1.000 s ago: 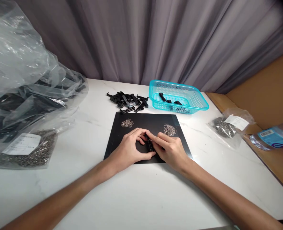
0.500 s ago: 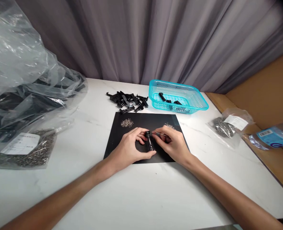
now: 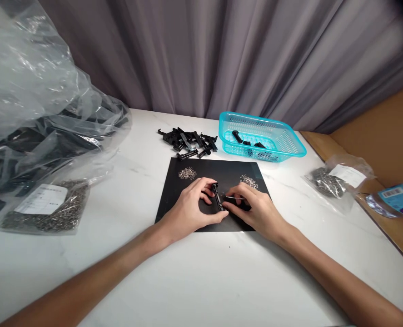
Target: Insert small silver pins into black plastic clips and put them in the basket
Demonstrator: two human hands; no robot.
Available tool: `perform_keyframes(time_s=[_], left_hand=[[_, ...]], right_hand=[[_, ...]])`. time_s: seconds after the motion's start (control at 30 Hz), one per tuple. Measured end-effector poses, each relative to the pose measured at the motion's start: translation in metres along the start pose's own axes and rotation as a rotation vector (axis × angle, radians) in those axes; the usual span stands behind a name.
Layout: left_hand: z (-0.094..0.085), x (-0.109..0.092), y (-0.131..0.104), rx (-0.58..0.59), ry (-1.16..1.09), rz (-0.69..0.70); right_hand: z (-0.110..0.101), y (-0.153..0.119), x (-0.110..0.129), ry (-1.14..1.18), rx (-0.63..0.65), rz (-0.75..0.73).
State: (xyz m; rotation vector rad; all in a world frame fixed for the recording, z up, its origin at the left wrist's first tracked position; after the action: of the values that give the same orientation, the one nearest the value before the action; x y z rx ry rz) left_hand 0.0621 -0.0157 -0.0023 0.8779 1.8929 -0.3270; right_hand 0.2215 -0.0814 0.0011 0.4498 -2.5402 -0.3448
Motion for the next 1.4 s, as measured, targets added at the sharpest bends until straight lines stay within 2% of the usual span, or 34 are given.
perform_keyframes(time_s=[0.07, 0.23, 0.43, 0.57, 0.67, 0.8, 0.87, 0.93, 1.07, 1.17, 1.27, 1.4], left_hand=[[0.000, 0.000, 0.000, 0.000, 0.009, -0.003], [0.000, -0.001, -0.002, 0.001, 0.022, -0.008], [0.000, -0.003, -0.002, -0.005, 0.045, -0.005], [-0.001, -0.004, -0.001, 0.004, 0.052, -0.021], [-0.001, -0.005, -0.002, 0.008, 0.049, -0.033], [0.000, -0.004, -0.003, 0.021, 0.043, -0.053], [0.001, -0.003, -0.003, 0.025, 0.046, -0.048], [0.002, -0.002, -0.003, 0.024, 0.049, -0.034], [0.002, 0.001, -0.002, 0.026, 0.052, -0.020], [0.003, 0.000, -0.002, 0.051, 0.077, -0.007], [0.003, -0.006, -0.005, 0.058, 0.139, 0.016], [-0.003, -0.021, -0.009, -0.038, 0.270, 0.128]], right_hand=[[0.001, -0.001, -0.001, -0.034, 0.000, -0.012], [0.009, -0.004, 0.002, -0.211, 0.129, -0.072], [-0.002, 0.001, -0.002, -0.094, -0.056, -0.016], [-0.011, 0.004, -0.011, 0.038, -0.064, 0.031], [-0.016, 0.005, -0.008, 0.086, 0.039, -0.018], [-0.016, -0.001, 0.007, 0.018, 0.306, -0.101], [-0.015, -0.005, 0.009, -0.020, 0.378, -0.096], [-0.016, -0.005, 0.008, -0.031, 0.355, -0.082], [-0.020, 0.000, 0.003, 0.022, 0.193, -0.087], [-0.024, 0.005, 0.002, 0.110, 0.118, -0.051], [-0.026, 0.008, 0.002, 0.173, 0.087, -0.007], [-0.024, 0.010, -0.003, 0.233, 0.086, 0.055]])
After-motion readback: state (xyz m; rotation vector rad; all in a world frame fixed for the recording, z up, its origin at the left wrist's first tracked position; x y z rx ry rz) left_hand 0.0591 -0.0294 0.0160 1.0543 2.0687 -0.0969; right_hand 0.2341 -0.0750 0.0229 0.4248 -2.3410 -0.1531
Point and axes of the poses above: each hand's wrist, its own y-axis towards the middle knuckle, its own z-axis out of the palm, x = y × z, the point moved 6 cm from there along y, towards the middle knuckle, and after that the axes turned 6 degrees about x, right-handed, at the moved point
